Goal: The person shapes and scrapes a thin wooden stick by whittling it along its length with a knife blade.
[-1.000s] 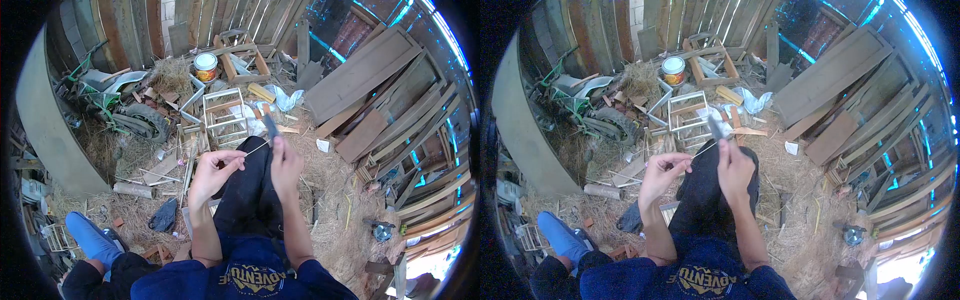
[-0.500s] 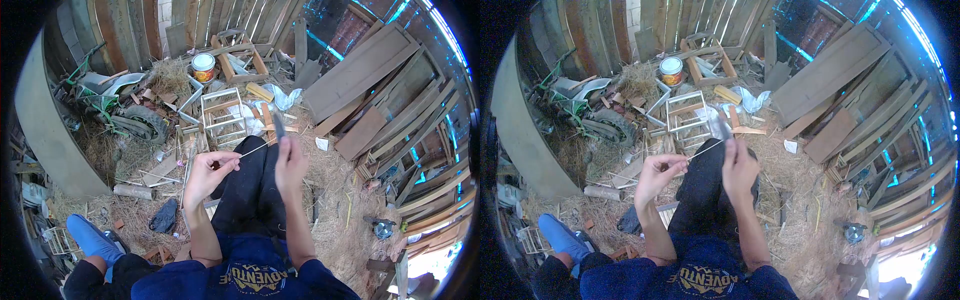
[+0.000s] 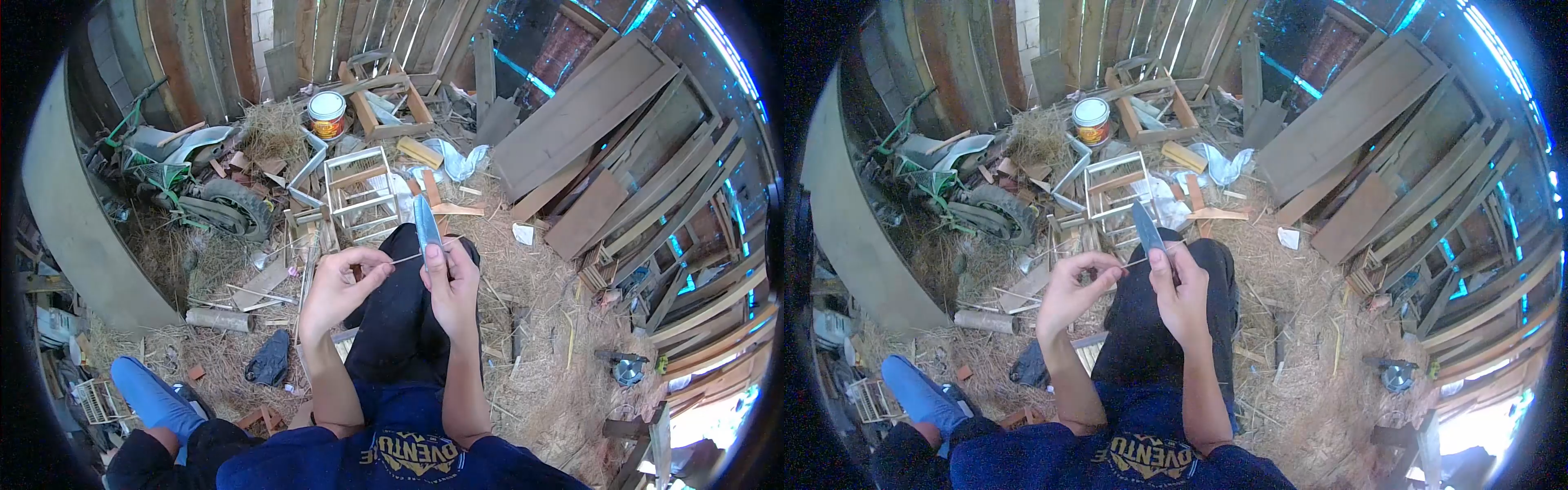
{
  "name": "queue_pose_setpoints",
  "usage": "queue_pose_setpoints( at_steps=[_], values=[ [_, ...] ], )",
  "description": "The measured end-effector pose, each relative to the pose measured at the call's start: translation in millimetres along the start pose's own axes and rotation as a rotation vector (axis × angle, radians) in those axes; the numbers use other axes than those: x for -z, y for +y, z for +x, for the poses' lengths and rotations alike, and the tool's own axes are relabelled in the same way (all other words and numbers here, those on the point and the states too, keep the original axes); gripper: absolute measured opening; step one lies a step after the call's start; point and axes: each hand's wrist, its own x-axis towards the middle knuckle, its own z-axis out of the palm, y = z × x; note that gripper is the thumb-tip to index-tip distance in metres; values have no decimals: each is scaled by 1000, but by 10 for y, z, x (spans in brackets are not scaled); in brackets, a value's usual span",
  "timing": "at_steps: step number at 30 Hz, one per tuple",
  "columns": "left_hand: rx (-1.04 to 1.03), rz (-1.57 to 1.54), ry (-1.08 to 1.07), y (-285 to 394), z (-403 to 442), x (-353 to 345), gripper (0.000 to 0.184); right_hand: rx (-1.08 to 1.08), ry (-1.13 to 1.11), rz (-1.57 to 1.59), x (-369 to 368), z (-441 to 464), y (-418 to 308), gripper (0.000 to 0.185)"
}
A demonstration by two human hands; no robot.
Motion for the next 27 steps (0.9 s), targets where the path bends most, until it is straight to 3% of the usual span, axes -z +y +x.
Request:
queue_pose_setpoints(
  at_steps=[3, 7, 10, 17, 22, 25, 27],
  values=[
    [-221, 154, -24, 47, 33, -128, 15, -6, -24, 4, -1, -64, 43, 26],
    [-22, -114, -70, 82, 34, -323, 13, 28, -11, -16, 4, -115, 110, 22],
    [-12, -201, -77, 8, 42, -385, 12, 51, 6, -89, 89, -115, 137, 21],
    [-79, 7, 10, 80, 45, -370, 14, 88, 51, -236, 231, -152, 152, 20],
    [-60, 91, 72, 166, 21, -315, 15, 100, 248, -257, 304, -127, 98, 20],
    [-92, 47, 6, 116, 10, -258, 16, 171, 364, -375, 345, -103, 93, 21],
    [-88, 28, 40, 175, 30, -321, 17, 156, 320, -421, 358, -128, 87, 21]
  ],
)
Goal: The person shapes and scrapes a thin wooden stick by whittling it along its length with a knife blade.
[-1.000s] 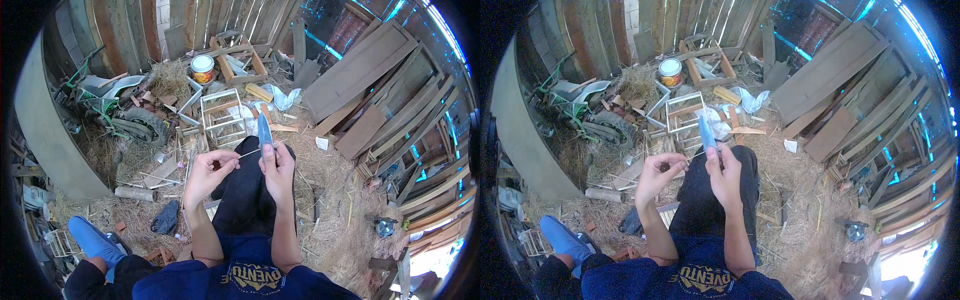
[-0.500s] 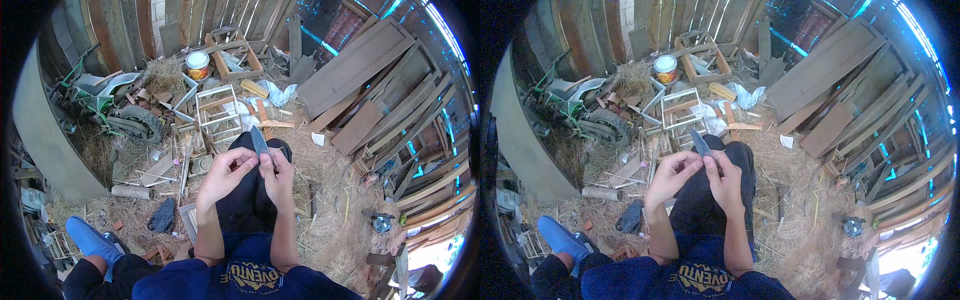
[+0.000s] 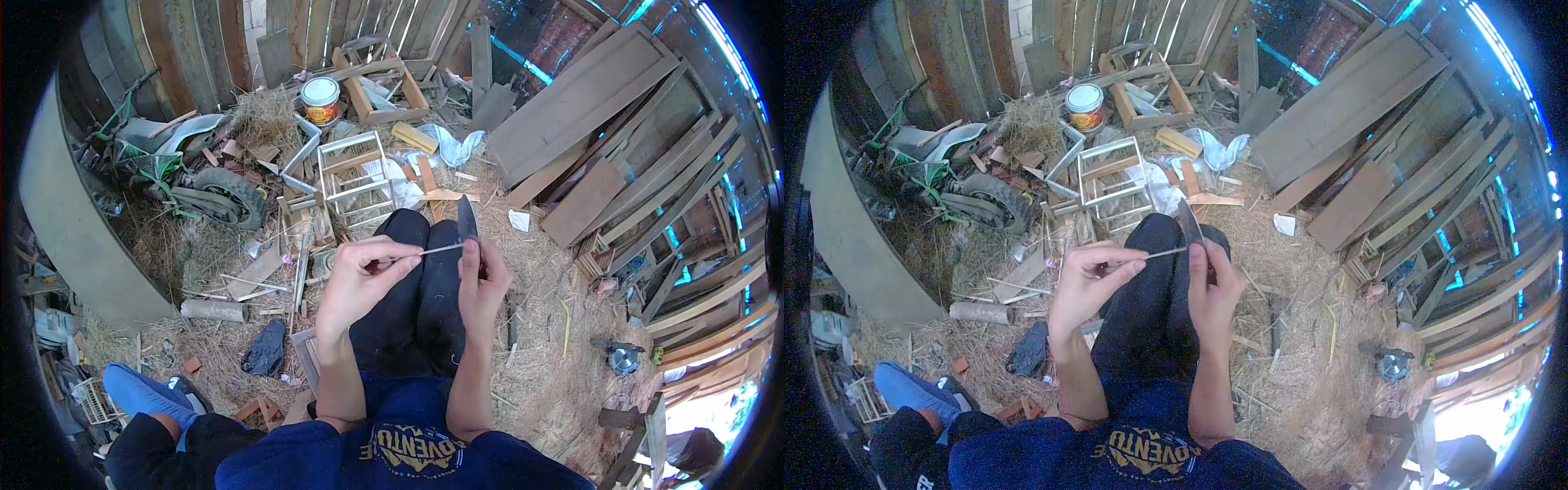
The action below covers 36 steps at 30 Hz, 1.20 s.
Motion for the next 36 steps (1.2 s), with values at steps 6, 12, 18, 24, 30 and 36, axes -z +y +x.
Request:
queue_pose_setpoints(
  at_steps=[6, 12, 18, 24, 30, 36],
  values=[
    [33, -30, 154, -105, 24, -25, 21, -114, -19, 226, -100, -55, -30, 31],
    [-11, 11, 140, -88, 42, -46, 27, 43, -221, 259, -76, -35, -70, 36],
    [-103, -36, 85, -260, 39, -93, 22, 126, -294, 137, -133, -62, -160, 37],
    [-111, -25, -49, -129, 4, -2, 17, 170, -268, 115, -48, -38, -27, 37],
    [-116, 0, -128, -72, 10, 12, 20, 321, -211, 95, 24, 0, 84, 36],
    [-23, 1, -122, -13, -59, 181, 29, 40, 100, 61, 323, 140, 254, 27]
  ],
)
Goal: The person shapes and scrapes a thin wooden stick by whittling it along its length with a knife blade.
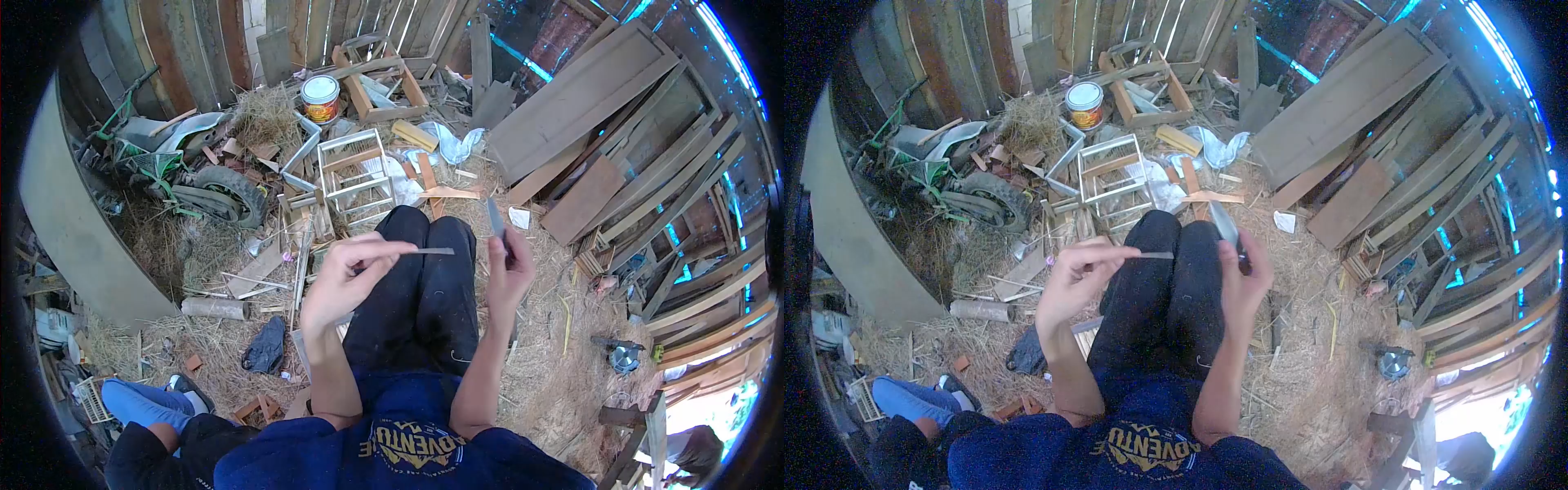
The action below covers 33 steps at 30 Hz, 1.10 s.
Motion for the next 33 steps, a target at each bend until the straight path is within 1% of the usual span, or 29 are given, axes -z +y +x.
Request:
queue_pose_setpoints(
  at_steps=[1, 2, 4, 7, 9, 10, 11, 13, 14, 20, 21, 24, 26, 29, 30, 31, 32, 33],
  values=[
    [58, -3, 25, 6, -6, 18, 31, -48, 51, 6, 24, 39, 11, 25],
    [64, -14, 103, -40, 9, -7, 29, -15, 32, 1, 26, 48, 12, 26],
    [94, 2, 72, -38, 53, -10, 28, 34, 3, -14, 53, -8, -35, 27],
    [99, -1, 38, -64, 58, -67, 27, 59, -135, 79, -132, -119, -139, 29],
    [75, 8, 27, -102, 59, -79, 27, 172, -281, 84, -256, -150, -250, 31],
    [58, 21, 18, -125, 61, -83, 27, 94, -352, 60, -290, -190, -347, 33],
    [32, 56, -15, -118, 65, -71, 27, 8, -398, 127, -344, -229, -396, 34],
    [8, 67, -50, -93, 64, -61, 28, 69, -423, 184, -451, -293, -357, 33],
    [10, 43, -55, -79, 51, -74, 29, 39, -438, 166, -459, -314, -371, 33],
    [-43, 44, -124, -13, 61, -53, 31, 120, -387, 111, -427, -294, -400, 34],
    [-48, 54, -129, -6, 60, -61, 31, 152, -373, 109, -410, -283, -394, 35],
    [-29, -90, -147, -56, 45, -76, 29, 261, -316, 100, -382, -253, -346, 34],
    [-66, -77, -126, -136, 37, -102, 30, 356, -257, 86, -383, -242, -238, 34],
    [-68, -68, -156, -71, 30, -64, 30, 119, -79, -37, -283, -255, -248, 30],
    [-61, -66, -178, -38, 32, -40, 30, 11, 30, 26, -258, -201, -143, 28],
    [-53, -71, -155, -36, 19, -22, 29, -96, 139, 90, -222, -128, -58, 27],
    [-46, -76, -132, -38, 1, -2, 29, -150, 164, 70, -142, -91, -22, 28],
    [-39, -81, -111, -33, -2, 5, 28, -114, 155, 85, -110, -86, -10, 28]
  ],
)
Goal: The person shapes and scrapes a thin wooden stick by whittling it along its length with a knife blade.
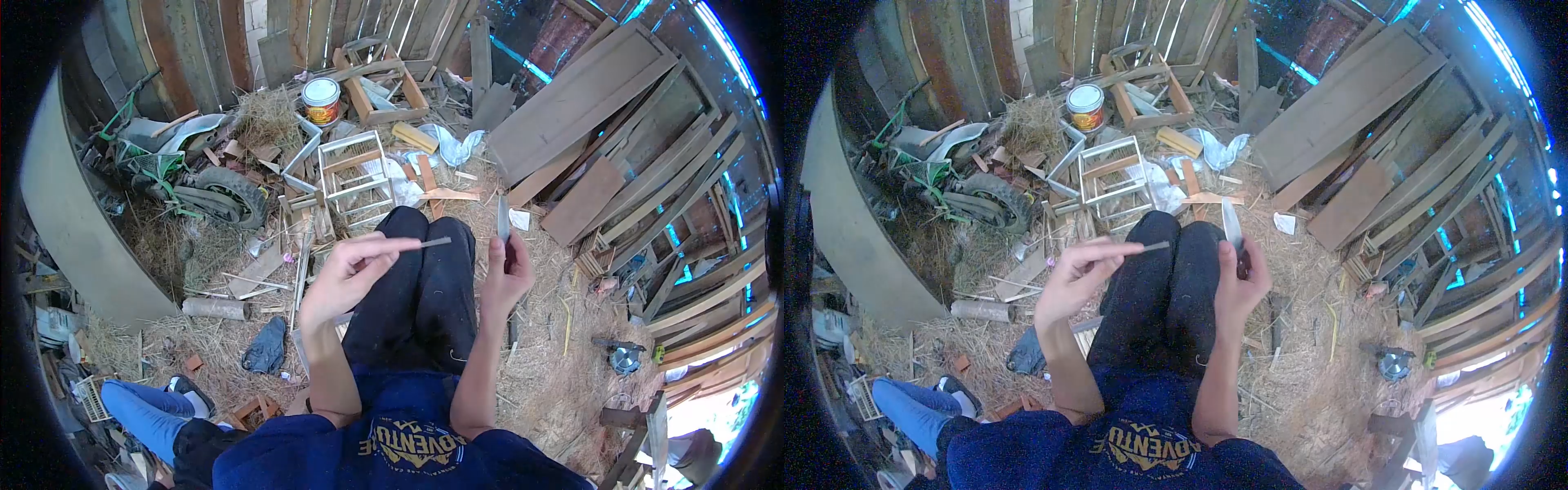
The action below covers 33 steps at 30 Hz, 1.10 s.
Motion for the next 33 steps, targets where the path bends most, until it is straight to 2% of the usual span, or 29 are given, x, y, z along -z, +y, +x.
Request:
queue_pose_setpoints(
  at_steps=[3, 4, 6, 8, 9, 12, 15, 21, 24, 28, 30, 33],
  values=[
    [159, 64, 91, 54, 67, -68, 29, 97, -1, -8, 33, -62, -26, 29],
    [158, 72, 83, 47, 64, -98, 28, 16, -89, 95, -12, -131, -152, 28],
    [146, 93, 80, 21, 81, -132, 27, 109, -249, 93, -103, -206, -133, 27],
    [77, 84, 118, -91, 69, -161, 25, 56, -444, 92, -172, -272, -190, 29],
    [42, 82, 139, -115, 64, -159, 24, 117, -471, 69, -224, -292, -228, 31],
    [60, 115, 106, -86, 44, -103, 21, 108, -519, 55, -288, -337, -262, 33],
    [-17, 130, 92, -81, 50, -94, 19, 119, -510, 61, -291, -337, -240, 31],
    [17, 154, 58, 34, 46, -85, 19, 127, -542, -8, -212, -285, -299, 31],
    [36, 134, 31, -14, 19, -61, 21, 201, -548, 12, -196, -263, -236, 31],
    [-2, 65, -27, 58, 5, -11, 22, 247, -322, 21, -120, -205, -51, 32],
    [-53, 37, -62, 32, -41, 68, 22, 91, -171, -10, -11, -90, 93, 29],
    [25, 93, 44, 30, -32, -17, 24, 5, -90, -11, 143, -28, 106, 28]
  ],
)
